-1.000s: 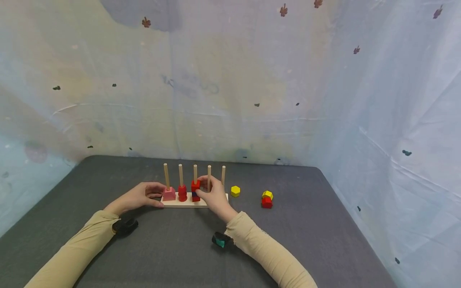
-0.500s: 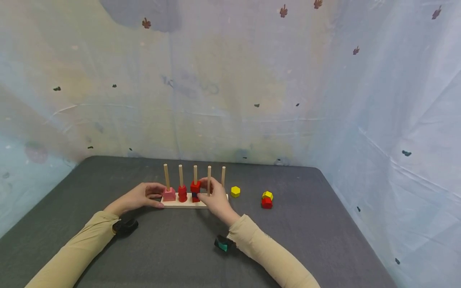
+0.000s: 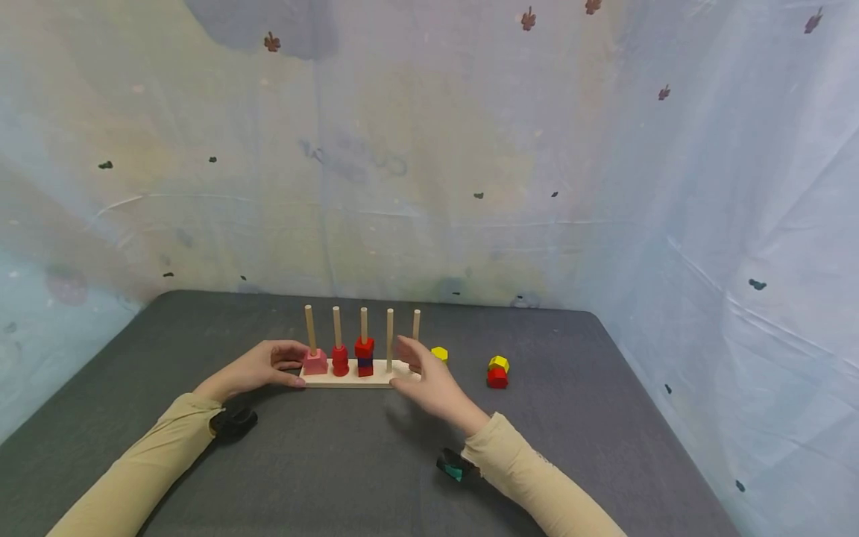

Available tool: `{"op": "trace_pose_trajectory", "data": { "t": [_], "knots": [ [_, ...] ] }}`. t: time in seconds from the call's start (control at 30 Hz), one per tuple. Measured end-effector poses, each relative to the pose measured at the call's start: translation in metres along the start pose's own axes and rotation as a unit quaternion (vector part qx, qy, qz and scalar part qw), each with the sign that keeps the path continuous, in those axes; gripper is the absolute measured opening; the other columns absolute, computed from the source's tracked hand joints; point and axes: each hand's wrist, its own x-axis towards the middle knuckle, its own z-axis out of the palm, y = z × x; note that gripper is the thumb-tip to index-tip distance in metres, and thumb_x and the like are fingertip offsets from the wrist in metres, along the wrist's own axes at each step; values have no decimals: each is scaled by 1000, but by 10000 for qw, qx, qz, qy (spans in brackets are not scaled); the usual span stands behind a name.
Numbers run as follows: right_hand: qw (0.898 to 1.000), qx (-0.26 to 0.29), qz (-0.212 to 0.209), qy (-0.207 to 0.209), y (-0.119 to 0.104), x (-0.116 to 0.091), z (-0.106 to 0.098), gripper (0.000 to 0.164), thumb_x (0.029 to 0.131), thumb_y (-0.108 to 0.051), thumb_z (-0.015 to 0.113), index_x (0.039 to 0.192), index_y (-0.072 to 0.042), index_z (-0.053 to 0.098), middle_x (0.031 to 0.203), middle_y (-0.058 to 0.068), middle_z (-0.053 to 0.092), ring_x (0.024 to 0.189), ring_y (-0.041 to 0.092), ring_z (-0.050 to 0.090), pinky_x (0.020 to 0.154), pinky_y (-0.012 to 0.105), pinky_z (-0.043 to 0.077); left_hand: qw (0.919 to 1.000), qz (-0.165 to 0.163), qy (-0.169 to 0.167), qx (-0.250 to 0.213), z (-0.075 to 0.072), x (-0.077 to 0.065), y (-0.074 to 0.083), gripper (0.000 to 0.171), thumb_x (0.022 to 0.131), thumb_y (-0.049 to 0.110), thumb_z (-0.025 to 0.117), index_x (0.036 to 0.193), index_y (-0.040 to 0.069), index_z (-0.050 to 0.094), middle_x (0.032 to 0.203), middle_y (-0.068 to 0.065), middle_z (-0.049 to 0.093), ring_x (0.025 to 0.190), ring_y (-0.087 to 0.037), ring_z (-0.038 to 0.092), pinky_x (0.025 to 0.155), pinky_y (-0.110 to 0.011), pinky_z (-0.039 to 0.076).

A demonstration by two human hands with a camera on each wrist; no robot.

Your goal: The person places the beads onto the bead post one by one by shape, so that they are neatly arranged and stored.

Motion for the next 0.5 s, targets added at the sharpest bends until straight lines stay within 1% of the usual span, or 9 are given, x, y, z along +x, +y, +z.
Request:
{"op": "trace_pose_trajectory", "data": {
  "t": [0.13, 0.17, 0.27, 0.33, 0.4, 0.5],
  "knots": [
    [9995, -236, -230, 24, 2, -10, -15, 61, 88, -5, 69, 141, -9, 42, 133, 12, 53, 122, 31, 50, 105, 48, 41, 10000, -1, 5, -27, -1, 0, 0, 61, 76, 18, 83, 128, 1, 56, 127, -16, 56, 116, -31, 54, 99, -38, 48],
    [9992, -276, -284, 27, 2, -13, -19, 59, 87, -3, 69, 140, -6, 43, 132, 14, 54, 121, 33, 50, 104, 51, 41, 10000, -8, 8, -29, -1, 0, 0, 61, 76, 18, 83, 128, 1, 56, 127, -16, 56, 116, -31, 54, 99, -38, 48],
    [9987, -393, -327, -29, -6, -22, -32, 56, 87, 1, 68, 138, 0, 43, 129, 19, 54, 121, 38, 49, 102, 56, 40, 10000, -31, 19, -30, -1, 0, 0, 61, 76, 18, 83, 128, 1, 57, 127, -16, 56, 116, -32, 54, 98, -38, 48],
    [9979, -557, -317, -30, -14, -28, -40, 56, 87, 2, 68, 137, 2, 43, 128, 21, 54, 119, 39, 50, 101, 58, 40, 10000, -34, 19, -21, 0, -1, 0, 61, 76, 18, 82, 128, 1, 56, 127, -17, 55, 116, -32, 53, 99, -38, 48],
    [9960, -817, -347, -28, -9, -32, -49, 56, 87, -2, 69, 137, -2, 44, 128, 19, 54, 119, 36, 51, 100, 56, 41, 10000, -41, 10, -15, 0, -1, 1, 61, 76, 18, 82, 128, 1, 56, 128, -17, 55, 117, -33, 53, 98, -39, 48],
    [9909, -1251, -496, -3, 10, -33, -63, 57, 87, -7, 72, 137, -9, 46, 129, 16, 55, 118, 32, 52, 98, 54, 44, 10000, -52, 5, -9, 0, -1, 2, 61, 76, 18, 82, 128, 1, 56, 129, -18, 54, 117, -33, 53, 98, -39, 49]
  ]
}}
